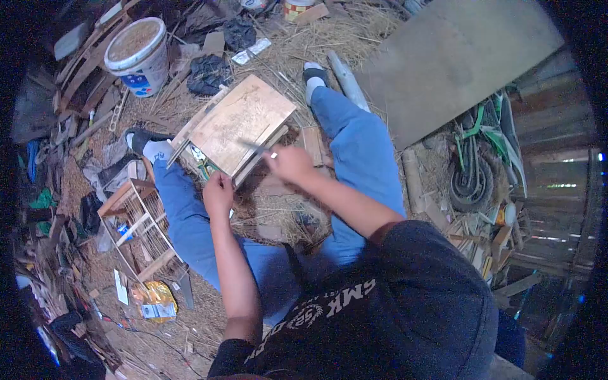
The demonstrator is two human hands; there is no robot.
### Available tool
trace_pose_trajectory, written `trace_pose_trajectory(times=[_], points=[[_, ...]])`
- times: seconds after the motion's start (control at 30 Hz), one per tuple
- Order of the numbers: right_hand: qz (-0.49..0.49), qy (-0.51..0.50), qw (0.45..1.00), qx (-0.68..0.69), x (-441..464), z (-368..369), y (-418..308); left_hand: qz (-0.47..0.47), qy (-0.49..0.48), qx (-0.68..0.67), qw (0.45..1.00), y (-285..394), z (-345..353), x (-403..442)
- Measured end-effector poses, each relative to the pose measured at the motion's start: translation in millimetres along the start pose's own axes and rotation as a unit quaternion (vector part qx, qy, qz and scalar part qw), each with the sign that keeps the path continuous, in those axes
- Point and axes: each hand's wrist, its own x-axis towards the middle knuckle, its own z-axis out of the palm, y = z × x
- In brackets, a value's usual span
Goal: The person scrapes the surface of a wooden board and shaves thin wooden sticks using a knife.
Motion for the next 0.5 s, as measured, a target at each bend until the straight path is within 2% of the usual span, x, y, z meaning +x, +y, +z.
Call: trace_pose_trajectory(times=[0.03,0.07,0.1,0.2,0.23,0.3,0.33,0.37,0.43,0.47,0.5], points=[[0.061,0.012,0.997,0.040,9,-4,11,-0.012,0.000,-0.001,1.000,-2,0,0],[0.023,0.049,0.998,-0.030,20,-4,24,-0.009,-0.002,0.002,1.000,-4,0,0],[0.026,0.052,0.998,-0.027,16,4,23,-0.007,-0.002,0.001,1.000,-7,2,1],[-0.059,-0.005,0.997,-0.050,-5,10,7,-0.006,-0.011,-0.018,1.000,-6,4,5],[-0.056,-0.001,0.997,-0.048,-1,7,10,-0.011,-0.022,-0.034,0.999,-5,0,6],[0.075,0.018,0.997,0.015,14,-3,23,0.005,-0.012,-0.002,1.000,-8,2,4],[0.020,0.073,0.997,-0.035,21,-6,30,0.018,0.003,0.001,1.000,-13,4,5],[0.025,0.074,0.996,-0.031,16,2,27,0.033,0.015,0.003,0.999,-17,7,5],[-0.025,0.035,0.999,-0.007,3,7,8,0.021,0.001,0.014,1.000,-8,3,4],[-0.082,0.011,0.996,-0.025,-6,5,2,0.007,-0.015,-0.008,1.000,-7,2,5],[-0.080,0.013,0.996,-0.024,-2,6,6,-0.009,-0.031,-0.028,0.999,-7,0,5]])
